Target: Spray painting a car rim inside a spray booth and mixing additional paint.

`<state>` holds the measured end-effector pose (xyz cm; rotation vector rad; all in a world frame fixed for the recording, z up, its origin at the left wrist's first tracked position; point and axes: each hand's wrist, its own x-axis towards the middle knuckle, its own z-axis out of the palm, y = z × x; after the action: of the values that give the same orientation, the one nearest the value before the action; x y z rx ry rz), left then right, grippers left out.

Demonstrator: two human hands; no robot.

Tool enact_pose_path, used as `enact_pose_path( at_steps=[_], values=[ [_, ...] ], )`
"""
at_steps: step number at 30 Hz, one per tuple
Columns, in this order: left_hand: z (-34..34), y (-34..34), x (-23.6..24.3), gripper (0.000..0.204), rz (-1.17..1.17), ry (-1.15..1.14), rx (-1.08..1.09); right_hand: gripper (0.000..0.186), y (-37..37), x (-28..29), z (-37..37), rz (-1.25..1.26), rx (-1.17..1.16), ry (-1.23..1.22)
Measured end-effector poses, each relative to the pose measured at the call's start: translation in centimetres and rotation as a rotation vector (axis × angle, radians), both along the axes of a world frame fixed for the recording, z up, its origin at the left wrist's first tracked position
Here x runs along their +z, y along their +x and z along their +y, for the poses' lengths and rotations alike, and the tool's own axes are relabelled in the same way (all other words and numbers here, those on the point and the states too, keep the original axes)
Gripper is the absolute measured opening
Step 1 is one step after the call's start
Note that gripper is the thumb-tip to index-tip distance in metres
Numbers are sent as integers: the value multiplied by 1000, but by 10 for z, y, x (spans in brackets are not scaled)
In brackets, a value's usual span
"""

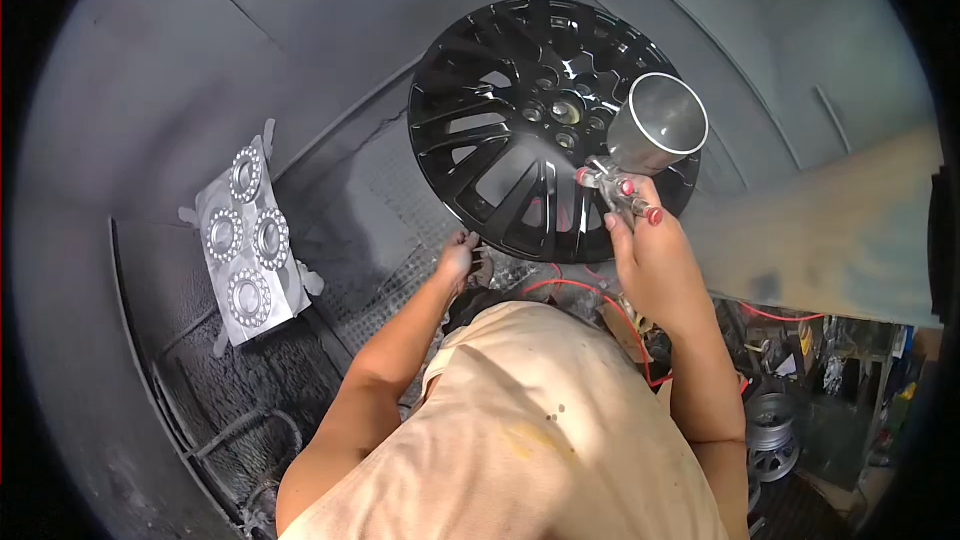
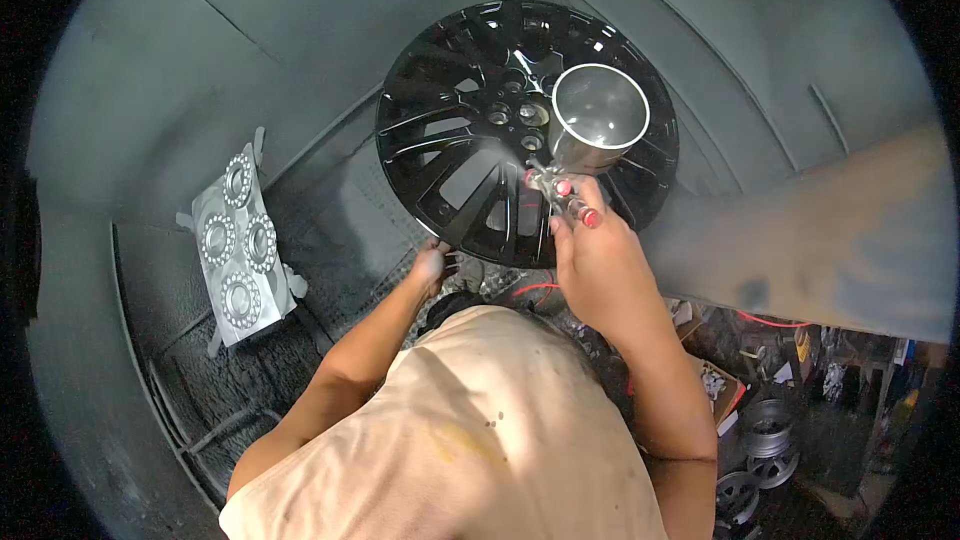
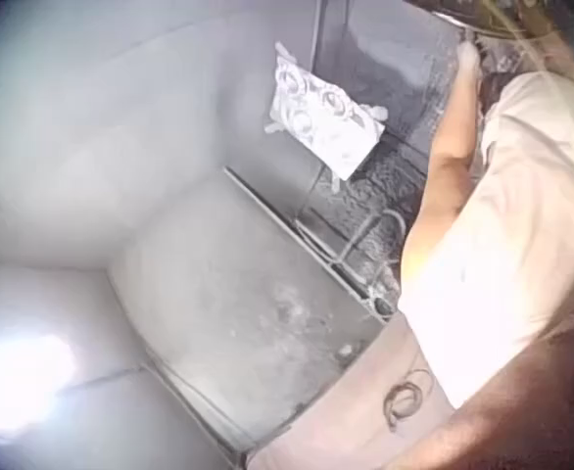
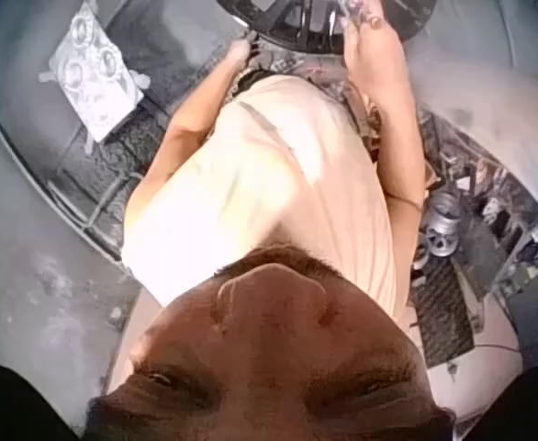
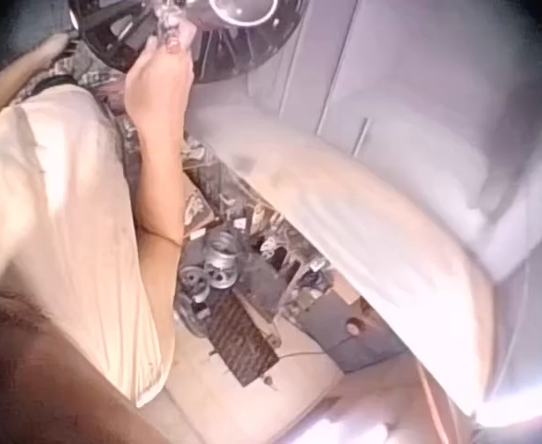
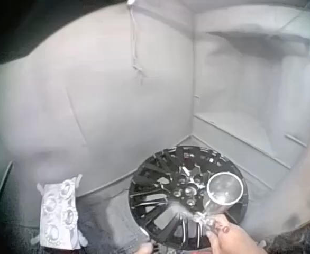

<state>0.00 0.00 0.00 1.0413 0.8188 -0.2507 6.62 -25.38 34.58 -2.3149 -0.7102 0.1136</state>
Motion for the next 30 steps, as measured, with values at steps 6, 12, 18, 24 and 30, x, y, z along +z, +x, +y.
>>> enact_pose_path(
  at_steps=[6, 12, 18, 24, 30],
  values=[
    [-15, -4, 3, 13, 14, -47, 17, 32, 0, 1, -4, 35, -45, 34],
    [-26, -6, 10, 14, 103, -32, -42, 30, -18, 18, 3, 337, 130, 1],
    [-52, -7, 10, 15, 20, -50, -186, 30, -28, 11, 11, 308, 166, 127],
    [-50, -15, -14, 11, 64, -129, -315, 31, -21, 5, 0, 165, 14, -28],
    [-8, -3, -18, 14, 22, -163, 124, 29, -4, 10, -10, 159, -121, 11]
  ],
)
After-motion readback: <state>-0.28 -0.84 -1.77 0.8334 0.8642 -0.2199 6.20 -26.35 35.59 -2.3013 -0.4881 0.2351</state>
